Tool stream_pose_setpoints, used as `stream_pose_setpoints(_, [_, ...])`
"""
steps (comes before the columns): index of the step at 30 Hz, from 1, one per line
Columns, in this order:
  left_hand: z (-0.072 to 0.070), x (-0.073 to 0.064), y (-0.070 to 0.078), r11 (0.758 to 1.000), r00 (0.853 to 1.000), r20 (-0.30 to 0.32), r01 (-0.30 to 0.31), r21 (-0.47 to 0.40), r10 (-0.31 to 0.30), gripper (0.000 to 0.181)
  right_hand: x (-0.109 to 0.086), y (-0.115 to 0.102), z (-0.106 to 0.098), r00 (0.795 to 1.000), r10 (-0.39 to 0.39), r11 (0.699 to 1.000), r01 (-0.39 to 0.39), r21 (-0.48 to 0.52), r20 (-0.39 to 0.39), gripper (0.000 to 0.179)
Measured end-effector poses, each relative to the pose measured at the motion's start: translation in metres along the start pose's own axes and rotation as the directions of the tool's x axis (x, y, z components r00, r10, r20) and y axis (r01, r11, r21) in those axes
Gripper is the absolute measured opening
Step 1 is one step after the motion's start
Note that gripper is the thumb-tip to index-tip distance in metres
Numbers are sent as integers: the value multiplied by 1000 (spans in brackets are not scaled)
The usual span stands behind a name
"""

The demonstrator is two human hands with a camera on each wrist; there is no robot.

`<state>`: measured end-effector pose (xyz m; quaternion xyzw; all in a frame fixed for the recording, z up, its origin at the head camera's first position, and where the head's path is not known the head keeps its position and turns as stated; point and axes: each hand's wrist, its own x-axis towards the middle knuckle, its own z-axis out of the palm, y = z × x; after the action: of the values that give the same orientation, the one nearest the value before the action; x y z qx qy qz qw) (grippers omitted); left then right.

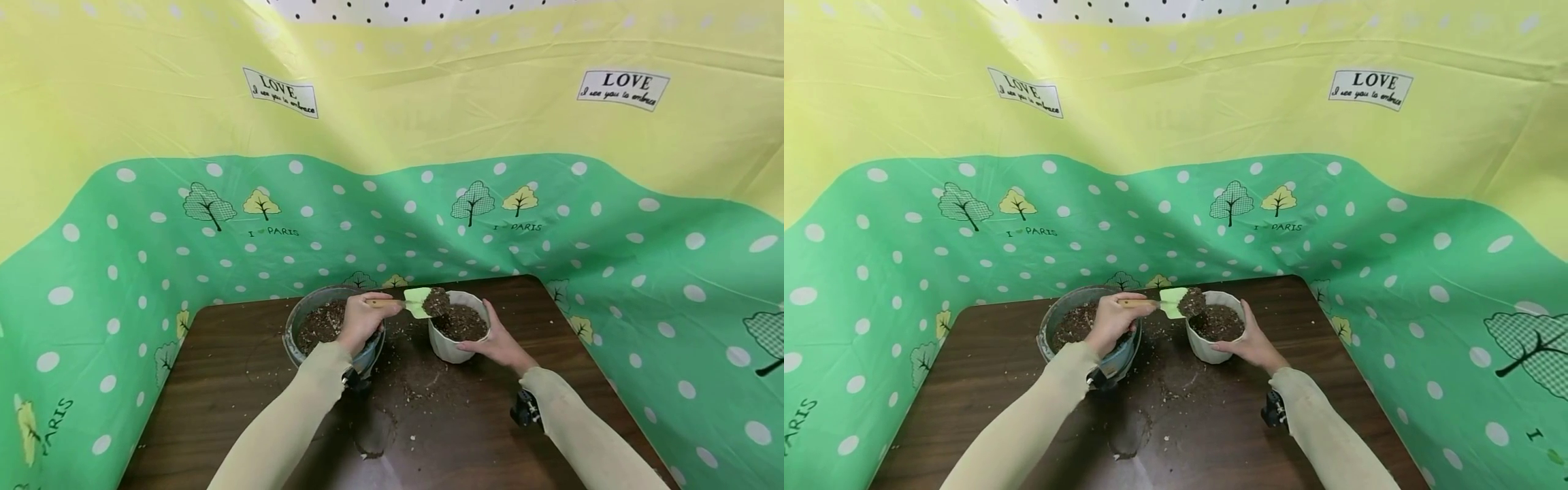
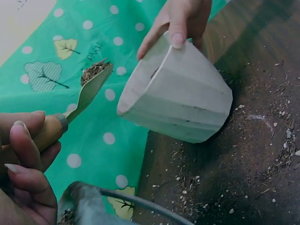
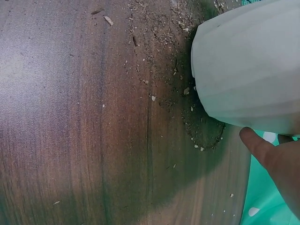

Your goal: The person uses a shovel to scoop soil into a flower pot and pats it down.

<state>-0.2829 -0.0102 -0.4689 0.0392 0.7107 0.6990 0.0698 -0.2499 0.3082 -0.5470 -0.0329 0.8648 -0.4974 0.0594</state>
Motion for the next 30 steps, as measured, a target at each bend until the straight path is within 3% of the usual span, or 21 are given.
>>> stream_pose_setpoints(12, [17, 5, -4, 991, 998, -1, -61, 118, 61, 33, -1, -2, 1, 1000, -7, 1000, 7, -6, -8, 125])
stream_pose_setpoints(20, [21, 7, -6, 977, 997, -24, -63, 203, 69, 29, -3, -8, 0, 1000, 14, 999, -14, 47, 7, 122])
stream_pose_setpoints(30, [23, 10, -5, 971, 997, -10, -74, 226, 78, 24, 0, 0, 0, 1000, 1, 1000, -1, 4, -23, 126])
